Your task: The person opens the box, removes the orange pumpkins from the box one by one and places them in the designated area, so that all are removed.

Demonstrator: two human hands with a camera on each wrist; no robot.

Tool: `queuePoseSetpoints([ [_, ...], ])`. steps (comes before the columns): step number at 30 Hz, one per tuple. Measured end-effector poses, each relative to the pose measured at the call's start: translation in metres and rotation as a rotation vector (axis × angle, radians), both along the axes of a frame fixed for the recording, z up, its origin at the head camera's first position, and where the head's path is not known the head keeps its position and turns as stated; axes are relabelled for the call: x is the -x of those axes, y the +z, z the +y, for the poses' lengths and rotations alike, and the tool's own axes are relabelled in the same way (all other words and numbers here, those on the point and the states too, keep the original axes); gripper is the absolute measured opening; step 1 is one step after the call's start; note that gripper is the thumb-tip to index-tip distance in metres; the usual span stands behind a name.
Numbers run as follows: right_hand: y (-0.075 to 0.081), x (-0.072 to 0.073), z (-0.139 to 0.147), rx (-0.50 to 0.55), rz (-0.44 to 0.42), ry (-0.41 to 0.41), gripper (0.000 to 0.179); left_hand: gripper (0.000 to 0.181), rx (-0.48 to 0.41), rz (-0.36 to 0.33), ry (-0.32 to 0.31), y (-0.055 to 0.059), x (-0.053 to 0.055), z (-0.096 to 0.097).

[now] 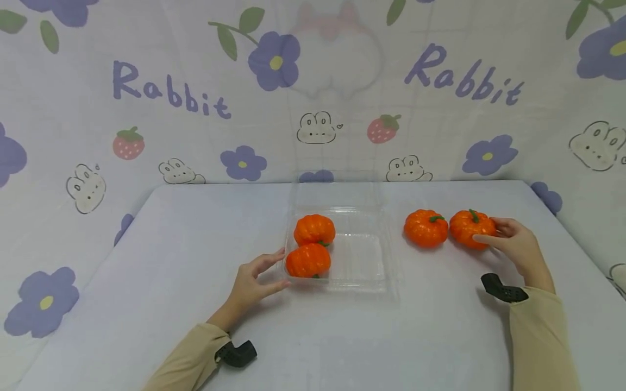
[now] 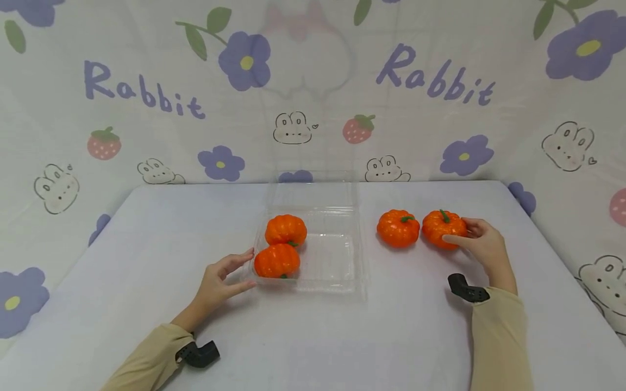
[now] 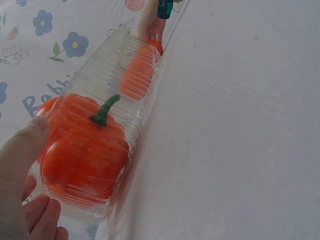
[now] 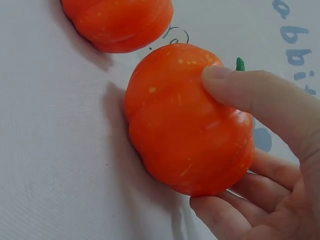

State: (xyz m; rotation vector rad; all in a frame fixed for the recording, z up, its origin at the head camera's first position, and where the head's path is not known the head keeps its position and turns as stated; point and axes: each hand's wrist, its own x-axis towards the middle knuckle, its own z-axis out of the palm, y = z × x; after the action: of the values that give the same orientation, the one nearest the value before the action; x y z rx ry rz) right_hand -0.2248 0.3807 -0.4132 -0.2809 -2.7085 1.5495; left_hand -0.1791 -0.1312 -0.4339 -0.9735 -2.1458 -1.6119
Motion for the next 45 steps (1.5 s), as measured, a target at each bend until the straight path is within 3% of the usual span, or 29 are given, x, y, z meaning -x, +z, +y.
queuePoseSetpoints([
  [13, 0.0016, -0.0016, -0.003, -0.024, -0.03, -0.005, 0.09, 0.046, 0.009, -0.025, 0.006, 0.0012, -0.0002, 0.0001],
  [33, 0.0062, -0.0009, 0.0006, -0.222, 0.001, 0.083, 0.089, 0.046, 0.0, -0.006, -0.002, 0.0032, -0.0016, 0.0005],
  [40, 0.0083, 0.0, 0.0009, -0.22, -0.016, 0.1, 0.09, 0.046, 0.0, -0.003, 0.001, 0.0056, -0.0013, 0.0009],
  [45, 0.0053, 0.0023, 0.0035, -0.192, 0.025, 0.118, 0.096, 0.045, 0.002, -0.004, -0.001, 0.0059, -0.0021, 0.0011],
])
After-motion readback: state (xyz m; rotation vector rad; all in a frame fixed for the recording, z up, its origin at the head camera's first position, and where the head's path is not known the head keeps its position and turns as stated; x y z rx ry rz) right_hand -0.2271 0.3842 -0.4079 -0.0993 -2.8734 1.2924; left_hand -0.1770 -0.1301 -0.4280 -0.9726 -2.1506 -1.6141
